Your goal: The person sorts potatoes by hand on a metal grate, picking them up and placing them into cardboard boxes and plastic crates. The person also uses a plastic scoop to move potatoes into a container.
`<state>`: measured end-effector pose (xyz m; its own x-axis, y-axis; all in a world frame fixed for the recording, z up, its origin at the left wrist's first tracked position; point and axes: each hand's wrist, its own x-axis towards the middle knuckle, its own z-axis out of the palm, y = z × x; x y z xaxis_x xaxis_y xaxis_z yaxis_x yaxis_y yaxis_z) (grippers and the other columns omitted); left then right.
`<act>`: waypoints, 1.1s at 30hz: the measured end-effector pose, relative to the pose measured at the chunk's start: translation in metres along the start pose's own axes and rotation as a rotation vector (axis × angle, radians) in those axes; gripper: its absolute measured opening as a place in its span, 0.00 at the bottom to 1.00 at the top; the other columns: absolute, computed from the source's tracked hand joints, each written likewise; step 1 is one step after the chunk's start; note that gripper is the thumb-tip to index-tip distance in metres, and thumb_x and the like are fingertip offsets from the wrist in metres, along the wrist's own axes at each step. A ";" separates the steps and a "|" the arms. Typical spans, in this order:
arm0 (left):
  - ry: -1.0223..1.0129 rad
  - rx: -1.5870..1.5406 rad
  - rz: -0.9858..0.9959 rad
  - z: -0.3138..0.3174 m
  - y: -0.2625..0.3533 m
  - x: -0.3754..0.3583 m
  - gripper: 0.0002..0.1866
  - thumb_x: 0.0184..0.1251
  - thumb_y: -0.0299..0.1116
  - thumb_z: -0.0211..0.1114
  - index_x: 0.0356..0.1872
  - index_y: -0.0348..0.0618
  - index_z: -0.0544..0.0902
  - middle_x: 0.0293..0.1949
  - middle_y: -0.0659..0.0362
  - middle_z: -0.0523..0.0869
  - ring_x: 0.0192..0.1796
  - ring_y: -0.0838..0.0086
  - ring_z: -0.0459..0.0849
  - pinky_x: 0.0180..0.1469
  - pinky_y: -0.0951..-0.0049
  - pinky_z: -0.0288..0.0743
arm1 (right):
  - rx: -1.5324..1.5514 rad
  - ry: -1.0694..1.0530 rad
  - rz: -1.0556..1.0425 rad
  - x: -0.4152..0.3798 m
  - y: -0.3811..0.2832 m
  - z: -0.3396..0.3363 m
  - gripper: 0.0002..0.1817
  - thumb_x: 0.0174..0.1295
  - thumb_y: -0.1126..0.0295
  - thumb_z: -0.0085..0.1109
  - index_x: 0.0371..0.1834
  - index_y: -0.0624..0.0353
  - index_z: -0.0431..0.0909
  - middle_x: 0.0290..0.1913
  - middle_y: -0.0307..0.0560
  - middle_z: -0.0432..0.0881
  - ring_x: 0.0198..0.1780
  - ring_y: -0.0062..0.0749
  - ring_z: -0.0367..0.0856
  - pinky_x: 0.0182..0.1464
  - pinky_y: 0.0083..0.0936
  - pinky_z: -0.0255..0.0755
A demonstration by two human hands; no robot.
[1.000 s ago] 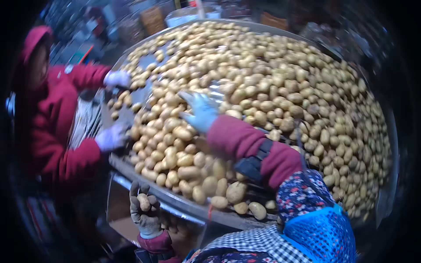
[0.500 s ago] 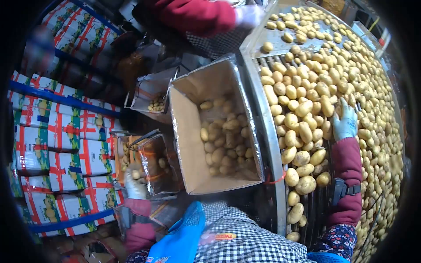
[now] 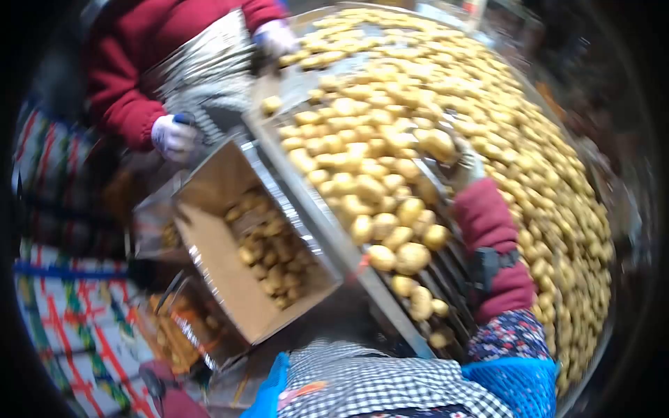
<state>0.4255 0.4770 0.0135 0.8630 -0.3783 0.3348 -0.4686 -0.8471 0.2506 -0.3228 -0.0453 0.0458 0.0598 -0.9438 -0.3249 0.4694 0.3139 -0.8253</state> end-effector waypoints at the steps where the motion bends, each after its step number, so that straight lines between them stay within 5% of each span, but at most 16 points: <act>1: -0.007 -0.053 0.091 -0.008 0.059 -0.014 0.31 0.75 0.37 0.60 0.74 0.36 0.66 0.68 0.45 0.75 0.67 0.56 0.73 0.70 0.63 0.67 | 0.200 -0.079 0.022 -0.014 -0.002 0.008 0.21 0.66 0.56 0.66 0.59 0.49 0.82 0.55 0.46 0.85 0.54 0.38 0.84 0.58 0.44 0.81; 2: -0.018 -0.131 0.149 -0.009 0.115 -0.034 0.30 0.74 0.35 0.59 0.74 0.36 0.66 0.69 0.46 0.73 0.68 0.58 0.73 0.70 0.63 0.67 | 0.215 -0.132 0.011 -0.037 -0.006 0.029 0.25 0.71 0.53 0.57 0.64 0.56 0.77 0.57 0.47 0.84 0.56 0.37 0.83 0.65 0.39 0.76; 5: -0.465 -0.900 0.261 -0.021 0.274 -0.112 0.30 0.65 0.17 0.54 0.71 0.32 0.69 0.65 0.48 0.77 0.62 0.64 0.79 0.67 0.63 0.72 | 0.168 -0.215 0.051 -0.073 0.000 0.084 0.16 0.68 0.57 0.65 0.53 0.52 0.82 0.43 0.45 0.86 0.46 0.36 0.86 0.50 0.32 0.80; 6: -0.512 -0.667 0.440 -0.037 0.318 -0.137 0.30 0.64 0.21 0.57 0.71 0.32 0.69 0.62 0.47 0.79 0.59 0.61 0.80 0.64 0.61 0.74 | -0.297 -0.222 0.023 -0.093 -0.004 0.106 0.14 0.68 0.60 0.62 0.52 0.52 0.83 0.40 0.44 0.85 0.40 0.33 0.84 0.44 0.27 0.76; 7: -0.504 -0.850 0.637 -0.026 0.340 -0.162 0.33 0.69 0.39 0.67 0.71 0.34 0.70 0.62 0.50 0.78 0.56 0.63 0.81 0.62 0.64 0.74 | -0.329 -0.124 0.260 -0.104 0.013 0.121 0.15 0.65 0.65 0.59 0.53 0.50 0.84 0.41 0.46 0.84 0.40 0.33 0.81 0.46 0.29 0.73; 9: -0.482 -0.720 0.936 -0.018 0.369 -0.180 0.37 0.68 0.47 0.69 0.71 0.33 0.70 0.64 0.47 0.77 0.57 0.59 0.82 0.64 0.61 0.73 | -0.741 -0.400 0.119 -0.120 0.057 0.148 0.27 0.65 0.57 0.60 0.67 0.52 0.75 0.57 0.52 0.79 0.56 0.38 0.77 0.59 0.32 0.71; 10: -0.496 -0.782 0.860 -0.017 0.378 -0.180 0.36 0.70 0.45 0.67 0.71 0.32 0.70 0.65 0.46 0.77 0.59 0.59 0.81 0.65 0.60 0.72 | -0.922 -0.518 0.011 -0.129 0.079 0.162 0.34 0.64 0.53 0.60 0.74 0.52 0.70 0.65 0.56 0.76 0.64 0.40 0.76 0.66 0.34 0.70; 11: -0.512 -0.832 0.778 -0.020 0.385 -0.178 0.34 0.71 0.43 0.66 0.71 0.31 0.70 0.66 0.45 0.76 0.61 0.59 0.80 0.67 0.59 0.72 | -0.455 -0.618 0.390 -0.135 0.091 0.182 0.35 0.64 0.54 0.60 0.75 0.52 0.68 0.68 0.57 0.74 0.67 0.45 0.73 0.70 0.37 0.67; 14: -0.418 -0.975 0.574 -0.019 0.406 -0.157 0.31 0.72 0.39 0.63 0.70 0.30 0.70 0.65 0.45 0.76 0.64 0.58 0.78 0.68 0.59 0.70 | -0.771 -0.696 -0.079 -0.147 0.126 0.196 0.34 0.65 0.58 0.58 0.74 0.53 0.67 0.69 0.60 0.71 0.67 0.51 0.73 0.71 0.41 0.65; 16: -0.438 -0.957 0.675 -0.015 0.427 -0.147 0.30 0.70 0.36 0.64 0.68 0.29 0.72 0.63 0.44 0.78 0.64 0.56 0.78 0.68 0.58 0.70 | -0.830 -0.685 -0.357 -0.146 0.116 0.180 0.32 0.64 0.64 0.59 0.73 0.58 0.67 0.69 0.61 0.69 0.67 0.53 0.72 0.72 0.42 0.63; 19: -0.578 -0.888 1.015 -0.021 0.499 -0.160 0.26 0.63 0.29 0.65 0.63 0.32 0.78 0.60 0.45 0.81 0.61 0.53 0.80 0.67 0.57 0.70 | -0.845 -0.505 -0.308 -0.144 0.068 0.142 0.30 0.63 0.68 0.59 0.71 0.60 0.69 0.66 0.60 0.73 0.66 0.53 0.73 0.71 0.42 0.65; 20: -0.450 -0.790 1.269 -0.014 0.525 -0.165 0.26 0.61 0.28 0.67 0.63 0.36 0.79 0.59 0.47 0.82 0.60 0.52 0.80 0.66 0.57 0.69 | -0.878 -0.387 -0.387 -0.143 0.069 0.128 0.29 0.62 0.68 0.60 0.69 0.60 0.71 0.64 0.60 0.75 0.64 0.53 0.74 0.68 0.42 0.67; 24: -0.394 -0.795 1.627 0.031 0.652 -0.203 0.29 0.59 0.33 0.70 0.65 0.45 0.78 0.59 0.51 0.82 0.59 0.57 0.79 0.62 0.55 0.69 | -1.021 -0.145 -0.366 -0.140 0.042 0.080 0.27 0.68 0.61 0.58 0.70 0.55 0.73 0.64 0.60 0.76 0.65 0.54 0.74 0.70 0.42 0.66; 28: -0.293 -0.594 1.513 0.100 0.783 -0.207 0.33 0.62 0.43 0.69 0.69 0.50 0.73 0.57 0.50 0.80 0.55 0.54 0.81 0.57 0.53 0.73 | -0.932 0.060 -0.300 -0.152 0.026 0.031 0.25 0.68 0.64 0.58 0.68 0.55 0.75 0.61 0.58 0.79 0.64 0.51 0.77 0.67 0.39 0.70; 30: -0.536 -0.332 1.414 0.145 0.837 -0.206 0.40 0.57 0.50 0.73 0.72 0.56 0.71 0.63 0.49 0.79 0.63 0.53 0.79 0.62 0.53 0.76 | -1.102 0.119 -0.453 -0.150 0.037 -0.001 0.24 0.68 0.68 0.58 0.68 0.57 0.74 0.61 0.57 0.79 0.64 0.44 0.79 0.66 0.36 0.72; 33: -0.586 -0.159 1.485 0.153 0.870 -0.206 0.33 0.54 0.47 0.74 0.63 0.53 0.79 0.59 0.50 0.82 0.63 0.56 0.81 0.62 0.55 0.77 | -0.886 0.197 -0.209 -0.162 0.025 -0.015 0.24 0.70 0.71 0.57 0.69 0.57 0.74 0.63 0.54 0.79 0.62 0.35 0.80 0.64 0.32 0.73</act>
<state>-0.1307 -0.2391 0.0234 -0.4197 -0.9076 -0.0120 -0.8999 0.4144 0.1361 -0.3339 0.1174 0.0711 -0.1386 -0.9811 -0.1352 -0.3946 0.1799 -0.9010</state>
